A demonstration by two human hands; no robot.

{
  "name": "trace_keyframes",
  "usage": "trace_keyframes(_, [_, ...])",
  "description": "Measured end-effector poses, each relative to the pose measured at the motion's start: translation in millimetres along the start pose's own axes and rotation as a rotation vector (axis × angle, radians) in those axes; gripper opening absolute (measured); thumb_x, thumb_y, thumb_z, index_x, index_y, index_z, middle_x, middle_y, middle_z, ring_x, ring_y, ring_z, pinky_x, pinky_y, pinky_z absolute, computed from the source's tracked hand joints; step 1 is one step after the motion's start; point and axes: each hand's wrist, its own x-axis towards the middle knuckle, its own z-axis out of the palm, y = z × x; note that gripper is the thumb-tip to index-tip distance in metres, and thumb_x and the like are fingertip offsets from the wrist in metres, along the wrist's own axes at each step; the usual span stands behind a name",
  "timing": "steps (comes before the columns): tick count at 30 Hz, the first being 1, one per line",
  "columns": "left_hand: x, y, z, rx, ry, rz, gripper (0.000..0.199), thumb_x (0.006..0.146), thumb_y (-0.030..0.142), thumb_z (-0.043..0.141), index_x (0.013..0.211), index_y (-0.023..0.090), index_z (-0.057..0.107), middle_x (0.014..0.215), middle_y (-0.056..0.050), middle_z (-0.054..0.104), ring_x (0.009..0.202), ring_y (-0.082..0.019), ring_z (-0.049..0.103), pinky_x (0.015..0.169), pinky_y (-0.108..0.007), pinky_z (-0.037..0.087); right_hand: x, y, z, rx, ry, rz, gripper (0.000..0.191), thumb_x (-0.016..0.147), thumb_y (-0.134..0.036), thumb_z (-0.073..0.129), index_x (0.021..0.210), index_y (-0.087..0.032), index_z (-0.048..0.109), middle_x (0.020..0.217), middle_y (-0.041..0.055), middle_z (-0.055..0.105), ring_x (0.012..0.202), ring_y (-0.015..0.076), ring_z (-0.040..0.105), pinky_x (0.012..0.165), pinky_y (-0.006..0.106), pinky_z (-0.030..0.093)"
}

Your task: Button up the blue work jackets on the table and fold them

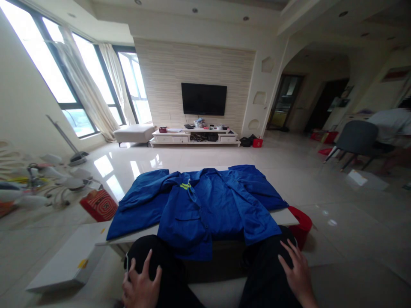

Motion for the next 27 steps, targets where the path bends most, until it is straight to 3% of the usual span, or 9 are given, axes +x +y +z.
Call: trace_keyframes(27, [-0.7, 4.3, -4.9, -0.024, -0.015, -0.03, 0.057, 0.096, 0.047, 0.048, 0.152, 0.038, 0.045, 0.158, -0.012, 0.032, 0.134, -0.04, 0.045, 0.101, -0.055, 0.048, 0.1, 1.1, 1.0, 0.006, 0.015, -0.022, 0.053, 0.092, -0.058, 0.05, 0.13, -0.025, 0.064, 0.149, 0.0091, 0.052, 0.139, 0.0369, 0.044, 0.114, 0.059, 0.036])
